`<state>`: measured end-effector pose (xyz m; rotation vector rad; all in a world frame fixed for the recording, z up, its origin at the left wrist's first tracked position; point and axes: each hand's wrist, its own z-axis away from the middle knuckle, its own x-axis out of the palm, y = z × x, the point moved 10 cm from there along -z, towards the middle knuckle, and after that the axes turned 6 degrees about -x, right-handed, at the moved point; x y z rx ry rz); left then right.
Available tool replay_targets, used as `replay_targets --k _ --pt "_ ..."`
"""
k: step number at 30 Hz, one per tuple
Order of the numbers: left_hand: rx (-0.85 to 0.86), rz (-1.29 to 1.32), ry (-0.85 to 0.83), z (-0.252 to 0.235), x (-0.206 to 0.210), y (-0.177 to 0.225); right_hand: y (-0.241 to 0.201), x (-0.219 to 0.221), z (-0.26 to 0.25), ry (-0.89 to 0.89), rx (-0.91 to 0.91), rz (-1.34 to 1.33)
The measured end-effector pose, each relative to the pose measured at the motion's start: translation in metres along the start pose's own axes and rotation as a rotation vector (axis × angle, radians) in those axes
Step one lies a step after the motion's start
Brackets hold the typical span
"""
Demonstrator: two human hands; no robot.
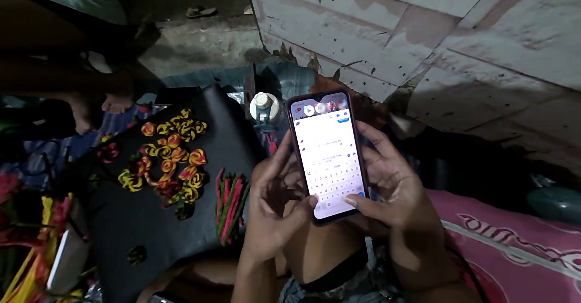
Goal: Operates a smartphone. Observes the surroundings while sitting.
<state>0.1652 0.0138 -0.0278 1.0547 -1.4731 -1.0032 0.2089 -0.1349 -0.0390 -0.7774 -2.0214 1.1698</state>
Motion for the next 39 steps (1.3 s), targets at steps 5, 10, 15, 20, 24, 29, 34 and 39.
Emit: replay_targets --k 5,10,15,20,24,29,34,39 --pt "-0.010 -0.012 0.025 0.0008 -0.0018 -0.0017 -0.0003 0.0008 0.0004 -0.007 0.005 0.009" --pt "0.007 -0.022 0.080 0.0015 -0.0034 -0.0006 0.0013 0.0022 0.0009 -0.016 0.011 0.016" --pt "0.028 -0.066 0.170 0.0019 -0.0038 0.0027 -0.0005 0.0025 0.0021 -0.004 0.014 0.039" --pt "-0.012 -0.039 0.081 0.0037 -0.0024 0.0007 0.0015 -0.0025 0.0031 0.006 0.046 0.039" --pt "-0.014 -0.043 0.062 0.0045 -0.0024 0.0020 0.0013 -0.0003 0.0012 0.001 0.030 0.037" --pt "-0.005 -0.038 0.063 0.0044 -0.0028 0.0020 0.0020 0.0028 -0.0003 0.006 0.017 -0.017" --pt "0.005 -0.026 0.046 0.0035 -0.0018 0.0015 0.0012 0.0016 -0.0004 0.007 0.003 0.014" --pt "0.001 -0.050 0.056 0.0041 -0.0025 0.0009 -0.0006 -0.0018 0.0008 0.036 0.032 0.058"
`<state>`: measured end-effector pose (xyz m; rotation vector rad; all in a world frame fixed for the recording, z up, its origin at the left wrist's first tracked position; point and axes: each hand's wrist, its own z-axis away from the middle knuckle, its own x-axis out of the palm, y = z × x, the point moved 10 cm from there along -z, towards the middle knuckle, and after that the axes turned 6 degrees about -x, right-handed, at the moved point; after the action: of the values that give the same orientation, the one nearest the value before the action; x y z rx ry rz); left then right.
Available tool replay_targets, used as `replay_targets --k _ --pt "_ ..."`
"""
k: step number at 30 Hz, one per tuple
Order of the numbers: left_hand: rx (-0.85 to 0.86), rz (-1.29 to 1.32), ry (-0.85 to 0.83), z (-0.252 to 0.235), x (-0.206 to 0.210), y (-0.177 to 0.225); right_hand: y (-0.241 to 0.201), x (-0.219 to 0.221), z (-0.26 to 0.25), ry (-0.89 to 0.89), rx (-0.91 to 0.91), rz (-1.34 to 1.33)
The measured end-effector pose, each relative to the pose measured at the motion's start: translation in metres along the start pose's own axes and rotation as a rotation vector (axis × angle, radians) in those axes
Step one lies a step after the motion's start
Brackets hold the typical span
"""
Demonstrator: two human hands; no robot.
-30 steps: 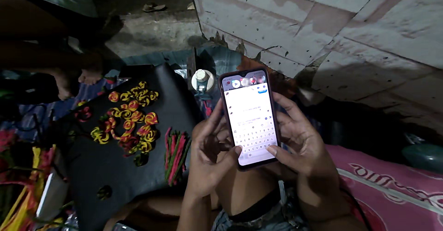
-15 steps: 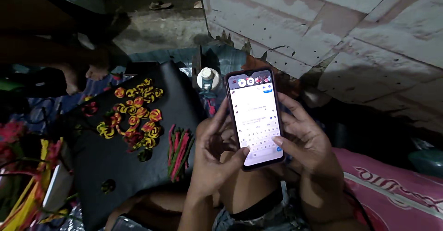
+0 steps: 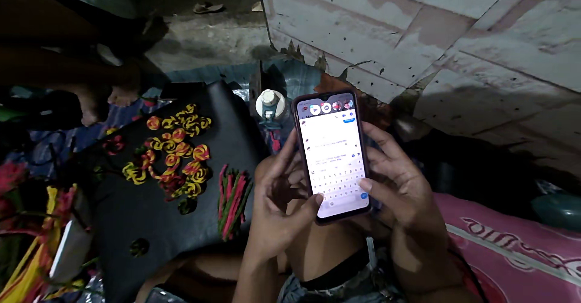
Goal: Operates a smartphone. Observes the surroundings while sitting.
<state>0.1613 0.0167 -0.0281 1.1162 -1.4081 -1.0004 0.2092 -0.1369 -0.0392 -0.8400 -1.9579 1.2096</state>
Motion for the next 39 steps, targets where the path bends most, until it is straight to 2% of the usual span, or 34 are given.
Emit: replay_targets --k 8,19,25,30,35,39 --pt "0.005 0.000 -0.004 -0.001 0.002 0.001 0.001 -0.001 -0.001 0.018 -0.007 -0.061" --pt "0.000 -0.049 0.002 0.000 0.004 -0.004 0.006 -0.011 -0.005 0.286 -0.035 0.027" --pt "-0.004 -0.033 0.006 -0.001 0.001 -0.009 0.013 -0.009 -0.006 0.174 -0.033 -0.112" --pt "-0.084 0.009 0.043 -0.008 -0.008 -0.031 0.040 -0.023 -0.009 0.231 0.044 -0.033" --pt "-0.214 -0.060 0.132 -0.003 -0.021 -0.059 0.097 -0.036 -0.013 0.471 0.181 0.184" --pt "-0.278 -0.105 0.187 0.008 -0.023 -0.073 0.122 -0.055 -0.006 0.487 0.227 0.283"
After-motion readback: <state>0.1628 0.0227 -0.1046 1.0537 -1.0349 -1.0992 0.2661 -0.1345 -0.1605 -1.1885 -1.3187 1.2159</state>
